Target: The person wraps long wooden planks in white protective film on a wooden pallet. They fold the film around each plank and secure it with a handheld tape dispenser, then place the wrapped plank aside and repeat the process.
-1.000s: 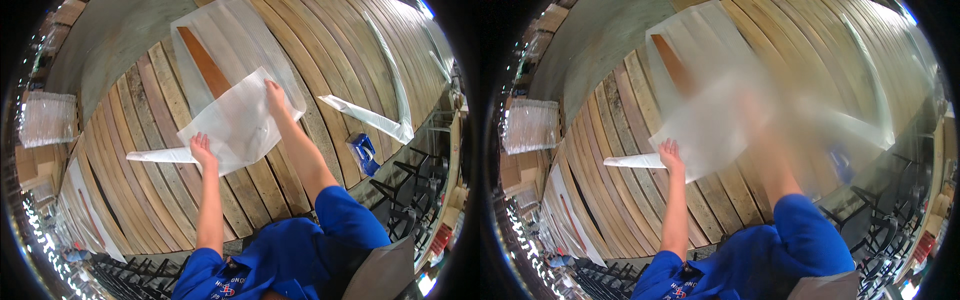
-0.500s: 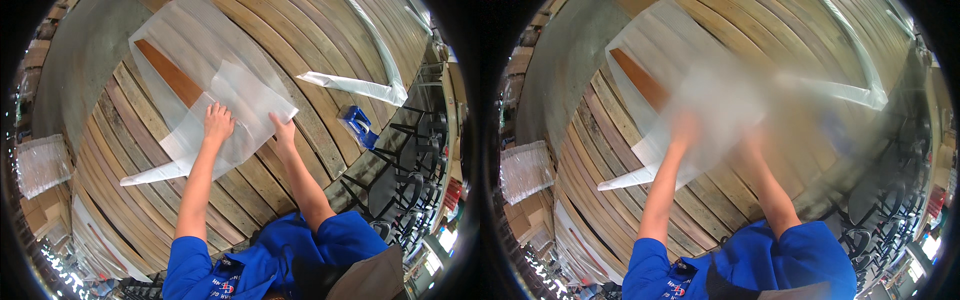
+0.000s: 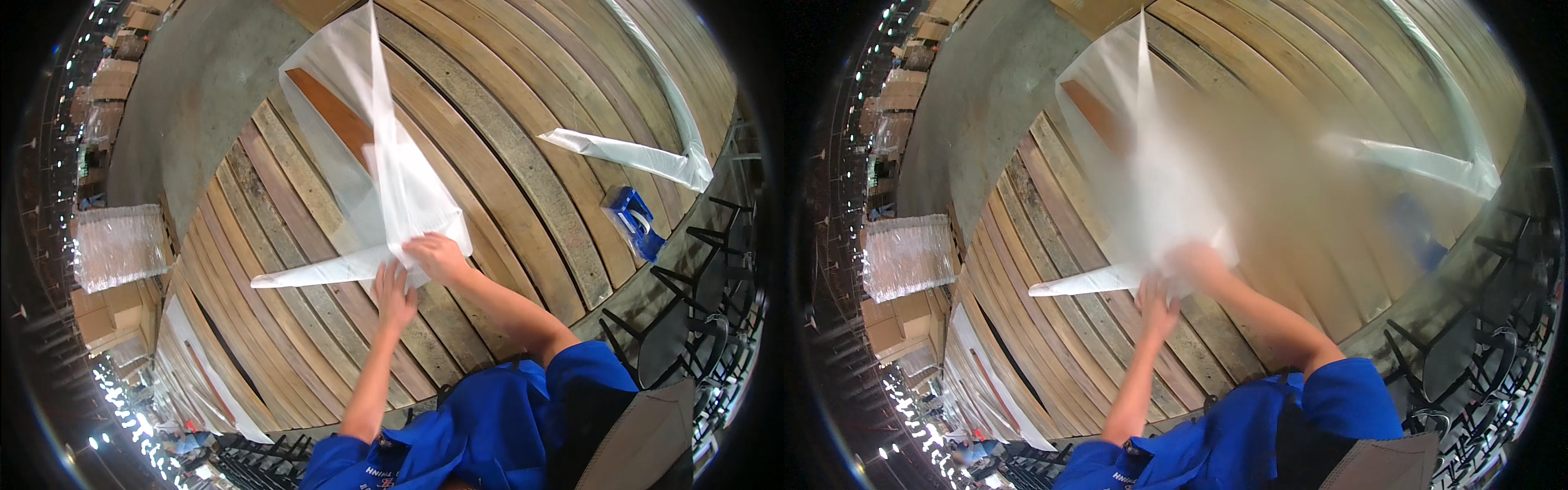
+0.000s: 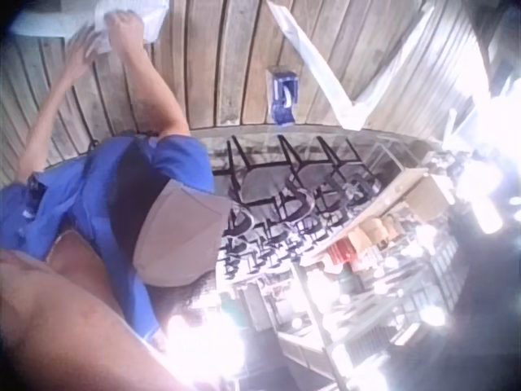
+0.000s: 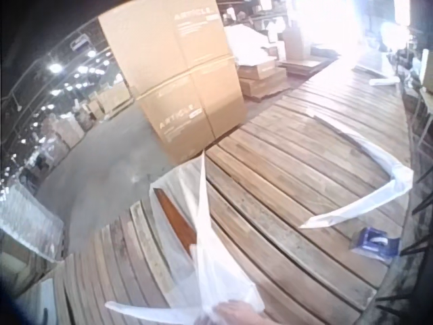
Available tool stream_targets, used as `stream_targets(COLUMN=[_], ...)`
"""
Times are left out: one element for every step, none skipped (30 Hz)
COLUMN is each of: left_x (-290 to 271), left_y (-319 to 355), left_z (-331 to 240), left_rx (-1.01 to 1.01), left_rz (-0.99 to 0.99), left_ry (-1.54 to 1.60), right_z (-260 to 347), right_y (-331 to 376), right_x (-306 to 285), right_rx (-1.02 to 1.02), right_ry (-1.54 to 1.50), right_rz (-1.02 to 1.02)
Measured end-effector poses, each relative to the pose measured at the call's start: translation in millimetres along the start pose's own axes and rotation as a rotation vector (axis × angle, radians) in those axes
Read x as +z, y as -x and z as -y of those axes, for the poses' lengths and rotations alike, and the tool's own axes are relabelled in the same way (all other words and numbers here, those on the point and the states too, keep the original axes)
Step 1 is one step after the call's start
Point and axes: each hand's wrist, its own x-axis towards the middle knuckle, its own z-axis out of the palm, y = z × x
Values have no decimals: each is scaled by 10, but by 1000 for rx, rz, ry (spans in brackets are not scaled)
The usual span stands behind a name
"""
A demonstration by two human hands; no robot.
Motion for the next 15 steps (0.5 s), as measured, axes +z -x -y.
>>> stream_targets(left_x=[-59, -104, -114, -132, -172, -223, -270, -264, -201, -138, 5, 215, 383, 550, 774], left_y=[314, 597, 833, 948, 939, 867, 748, 554, 315, 48, -224, -497, -808, -1099, -1345], left_z=[-20, -55, -148, -269, -428, -572, -706, -798, -856, -924, -934, -870, -784, -639, -385], left_rx=[-31, -68, -137, -201, -169, -132, -88, -32, 4, 51, 95, 136, 180, 203, 179], left_rz=[-55, -108, -124, -134, -104, -69, -33, -16, 4, 32, 0, -52, -134, -233, -301], left_ry=[48, 96, 255, 416, 499, 581, 669, 716, 737, 771, 750, 727, 626, 515, 319], right_z=[-44, -97, -172, -233, -275, -317, -355, -381, -423, -501, -567, -643, -585, -508, -412], right_y=[119, 240, 373, 464, 527, 580, 626, 660, 690, 737, 800, 844, 793, 739, 679], right_x=[21, 55, 98, 109, 106, 106, 78, 81, 90, 84, 126, 360, 294, 210, 124], right_rx=[-98, -137, -177, -212, -220, -221, -221, -247, -252, -243, -130, -30, -42, -66, -97], right_ry=[42, 59, 79, 102, 109, 116, 131, 62, 14, -20, -24, -28, 64, 161, 257], right_rz=[52, 69, 90, 109, 144, 175, 205, 205, 198, 187, 247, 300, 372, 447, 521])
